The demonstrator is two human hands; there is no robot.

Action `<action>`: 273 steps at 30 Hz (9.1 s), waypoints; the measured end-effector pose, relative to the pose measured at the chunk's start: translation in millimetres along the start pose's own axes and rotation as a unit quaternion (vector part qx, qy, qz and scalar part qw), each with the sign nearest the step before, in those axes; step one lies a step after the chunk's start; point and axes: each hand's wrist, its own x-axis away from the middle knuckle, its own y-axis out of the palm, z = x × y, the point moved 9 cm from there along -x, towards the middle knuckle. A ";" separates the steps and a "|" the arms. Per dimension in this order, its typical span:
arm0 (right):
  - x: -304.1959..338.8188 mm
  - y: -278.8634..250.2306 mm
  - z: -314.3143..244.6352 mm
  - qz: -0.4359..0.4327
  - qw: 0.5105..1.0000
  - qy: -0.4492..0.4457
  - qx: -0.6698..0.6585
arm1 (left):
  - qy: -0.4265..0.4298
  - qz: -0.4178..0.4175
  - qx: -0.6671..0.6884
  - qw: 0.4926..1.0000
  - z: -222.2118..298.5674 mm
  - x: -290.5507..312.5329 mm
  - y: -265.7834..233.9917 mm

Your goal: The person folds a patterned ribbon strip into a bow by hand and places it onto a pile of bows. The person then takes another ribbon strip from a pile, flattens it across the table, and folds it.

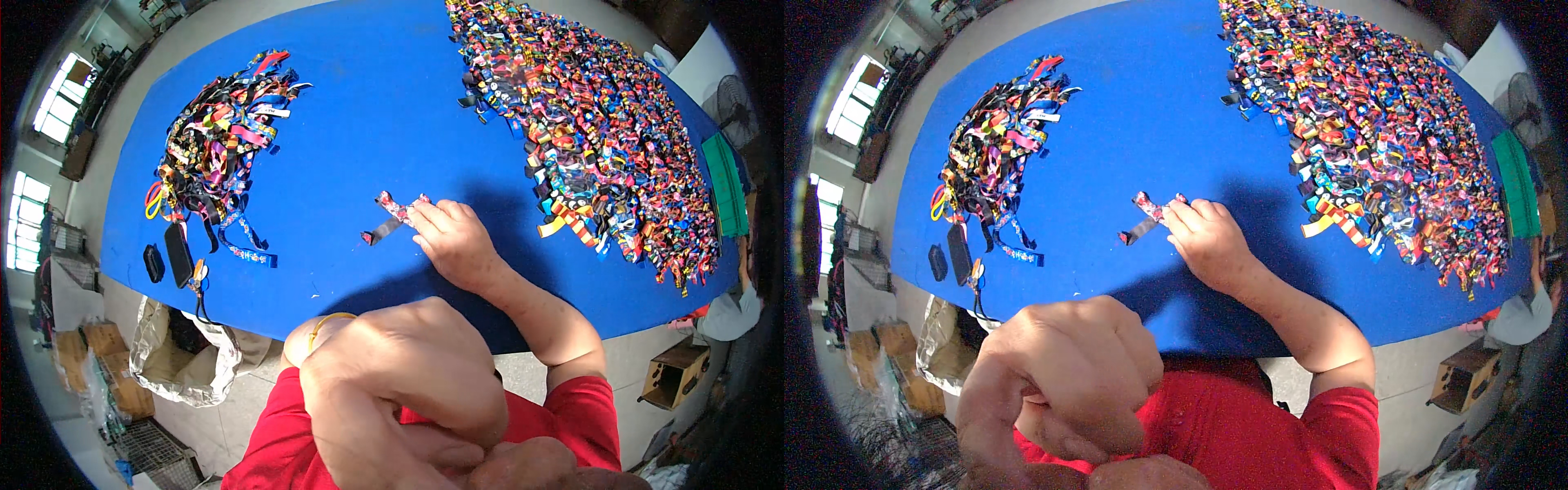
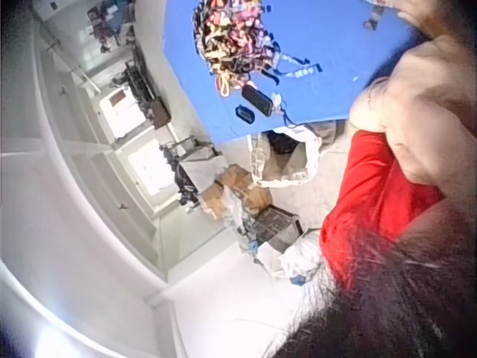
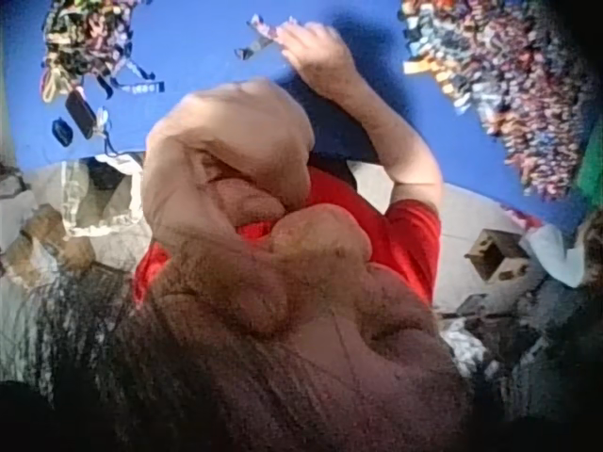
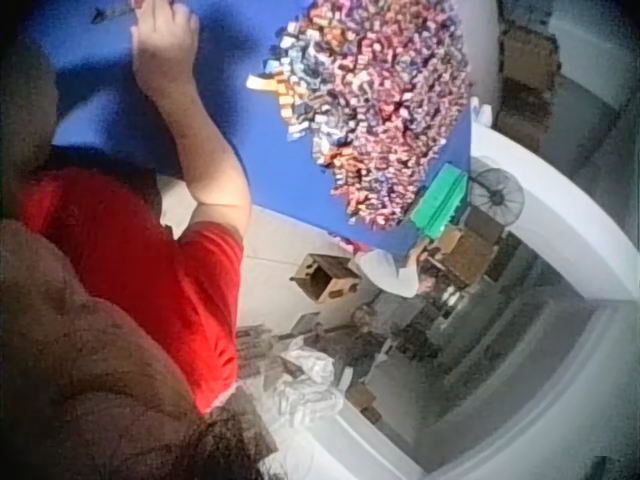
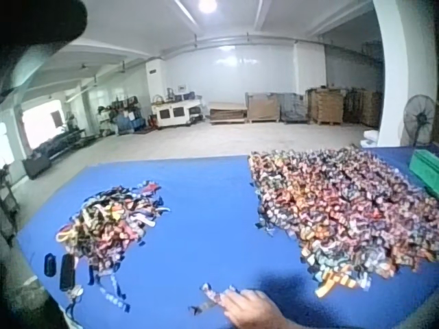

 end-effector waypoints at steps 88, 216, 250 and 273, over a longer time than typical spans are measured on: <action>17.1 1.2 21.4 -0.015 0.999 0.032 -0.006 | -0.146 -0.163 0.249 0.943 -35.1 -25.4 -17.4; 0.3 -3.3 2.8 0.013 0.999 -0.008 -0.031 | -0.314 -0.103 -0.737 0.590 -117.4 146.4 -143.8; 11.7 -15.9 -15.4 -0.090 0.995 -0.023 0.034 | -0.339 -0.102 -0.718 0.599 -117.0 143.3 -147.4; 11.7 -14.6 -12.6 -0.093 0.995 -0.025 0.022 | -0.313 -0.109 -0.707 0.624 -120.9 147.6 -145.9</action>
